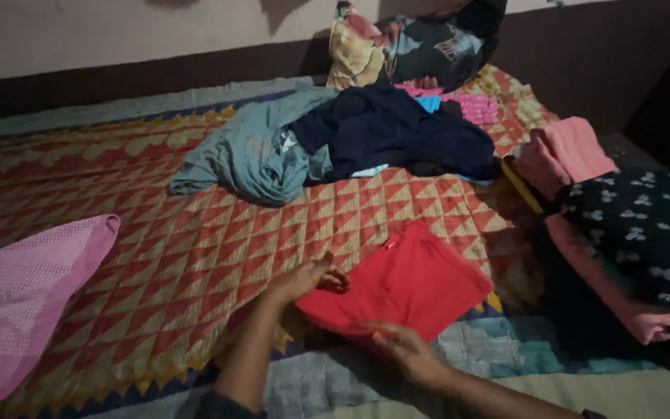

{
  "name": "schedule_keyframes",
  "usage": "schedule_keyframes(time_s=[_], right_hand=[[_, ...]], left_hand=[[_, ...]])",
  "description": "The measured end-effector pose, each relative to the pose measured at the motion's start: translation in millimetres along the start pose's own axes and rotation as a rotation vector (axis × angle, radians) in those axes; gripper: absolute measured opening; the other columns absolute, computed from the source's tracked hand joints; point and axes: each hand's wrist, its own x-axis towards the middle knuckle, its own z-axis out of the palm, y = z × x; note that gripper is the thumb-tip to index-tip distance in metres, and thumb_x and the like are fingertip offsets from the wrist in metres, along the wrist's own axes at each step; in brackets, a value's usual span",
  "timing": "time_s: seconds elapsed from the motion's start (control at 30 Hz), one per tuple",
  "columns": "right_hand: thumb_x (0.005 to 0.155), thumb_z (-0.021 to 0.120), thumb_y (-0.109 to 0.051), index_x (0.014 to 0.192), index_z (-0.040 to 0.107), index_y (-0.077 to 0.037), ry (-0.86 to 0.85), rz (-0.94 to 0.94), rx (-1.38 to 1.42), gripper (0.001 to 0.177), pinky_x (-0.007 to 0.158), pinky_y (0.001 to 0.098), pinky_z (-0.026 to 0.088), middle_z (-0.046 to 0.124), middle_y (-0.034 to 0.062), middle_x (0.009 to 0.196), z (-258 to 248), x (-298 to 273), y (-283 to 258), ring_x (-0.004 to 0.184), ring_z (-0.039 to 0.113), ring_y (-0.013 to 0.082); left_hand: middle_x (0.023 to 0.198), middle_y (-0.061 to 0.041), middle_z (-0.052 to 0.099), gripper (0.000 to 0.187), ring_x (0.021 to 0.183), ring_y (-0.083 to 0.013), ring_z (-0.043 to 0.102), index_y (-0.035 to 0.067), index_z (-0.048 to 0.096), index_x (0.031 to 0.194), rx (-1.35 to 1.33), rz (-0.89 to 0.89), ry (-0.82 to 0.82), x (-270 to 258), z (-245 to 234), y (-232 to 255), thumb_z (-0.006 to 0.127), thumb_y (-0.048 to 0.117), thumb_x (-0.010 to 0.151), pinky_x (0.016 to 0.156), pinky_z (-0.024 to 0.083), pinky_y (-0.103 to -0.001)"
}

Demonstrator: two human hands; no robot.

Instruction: The person folds several garments on a bed, including a dark patterned dress, a red top, and a dark blue shirt. Each item is smoothed, folded into a compact rectangle, and placed into a growing stack on the right side of the bed.

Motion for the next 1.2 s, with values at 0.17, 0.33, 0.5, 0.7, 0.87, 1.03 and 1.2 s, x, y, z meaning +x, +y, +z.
schedule_keyframes(time_s=[0.17, 0.33, 0.5, 0.7, 0.87, 1.03, 1.2], right_hand=[[0.106, 0.045, -0.023, 0.132, 0.064, -0.004, 0.551, -0.075, -0.054, 0.038, 0.105, 0.0342, 0.047, 0.072, 0.0079, 0.124, -55, -13, 12, 0.117, 0.065, 0.0189], [0.105, 0.050, -0.015, 0.131, 0.063, 0.001, 0.853, -0.018, 0.313, 0.033, 0.095, 0.0332, 0.048, 0.068, 0.0115, 0.120, -115, -27, 10, 0.108, 0.062, 0.0202], [0.093, 0.049, -0.001, 0.138, 0.058, -0.005, 0.794, 0.248, 0.380, 0.046, 0.086, 0.0361, 0.050, 0.068, 0.0141, 0.122, -148, -26, 1, 0.103, 0.065, 0.0233], [0.082, 0.048, 0.007, 0.138, 0.056, -0.007, 0.699, -0.009, 0.140, 0.058, 0.095, 0.0282, 0.052, 0.068, 0.0081, 0.130, -150, -27, -7, 0.115, 0.065, 0.0159], [0.087, 0.050, 0.000, 0.149, 0.055, -0.015, 0.762, 0.268, -0.418, 0.064, 0.086, 0.0345, 0.054, 0.069, 0.0138, 0.123, -155, -30, -36, 0.101, 0.066, 0.0269], [0.079, 0.070, -0.013, 0.144, 0.049, -0.015, 0.687, 0.109, -1.182, 0.068, 0.101, 0.0459, 0.047, 0.051, 0.0179, 0.139, -138, -35, -57, 0.124, 0.055, 0.0374], [0.084, 0.075, -0.042, 0.152, 0.044, -0.015, 0.277, -0.337, -1.270, 0.079, 0.112, 0.0548, 0.033, 0.037, 0.0218, 0.158, -98, -39, -64, 0.143, 0.038, 0.0436]], left_hand=[[0.113, -0.009, 0.077, 0.096, 0.097, -0.0216, 0.071, 0.009, 0.069, 0.126, -0.221, -0.062, 0.045, 43, 3, 13, 0.024, 0.083, 0.086, 0.080, 0.047, -0.035], [0.116, -0.009, 0.072, 0.077, 0.102, -0.0186, 0.068, 0.013, 0.067, 0.133, -0.283, 0.048, 0.126, 88, 37, 16, 0.042, 0.072, 0.090, 0.091, 0.054, -0.035], [0.121, -0.013, 0.074, 0.054, 0.111, -0.0212, 0.070, 0.004, 0.062, 0.132, 0.317, 0.184, 0.358, 117, 71, -3, 0.078, 0.030, 0.087, 0.096, 0.054, -0.035], [0.129, -0.015, 0.073, 0.051, 0.121, -0.0217, 0.068, 0.005, 0.065, 0.133, 0.255, 0.418, 0.495, 109, 77, -1, 0.076, 0.028, 0.089, 0.099, 0.054, -0.034], [0.127, -0.014, 0.070, 0.059, 0.111, -0.0335, 0.070, 0.024, 0.052, 0.147, 0.568, -0.094, 0.504, 64, 102, 61, 0.068, 0.039, 0.092, 0.092, 0.054, -0.043], [0.116, -0.019, 0.071, 0.053, 0.105, -0.0408, 0.068, 0.016, 0.059, 0.136, 0.842, 0.124, 0.601, 75, 105, 45, 0.072, 0.035, 0.089, 0.088, 0.053, -0.051], [0.106, -0.021, 0.074, 0.045, 0.099, -0.0425, 0.069, 0.014, 0.064, 0.132, 0.809, 0.156, 0.706, 88, 103, 17, 0.070, 0.030, 0.091, 0.086, 0.054, -0.052]])
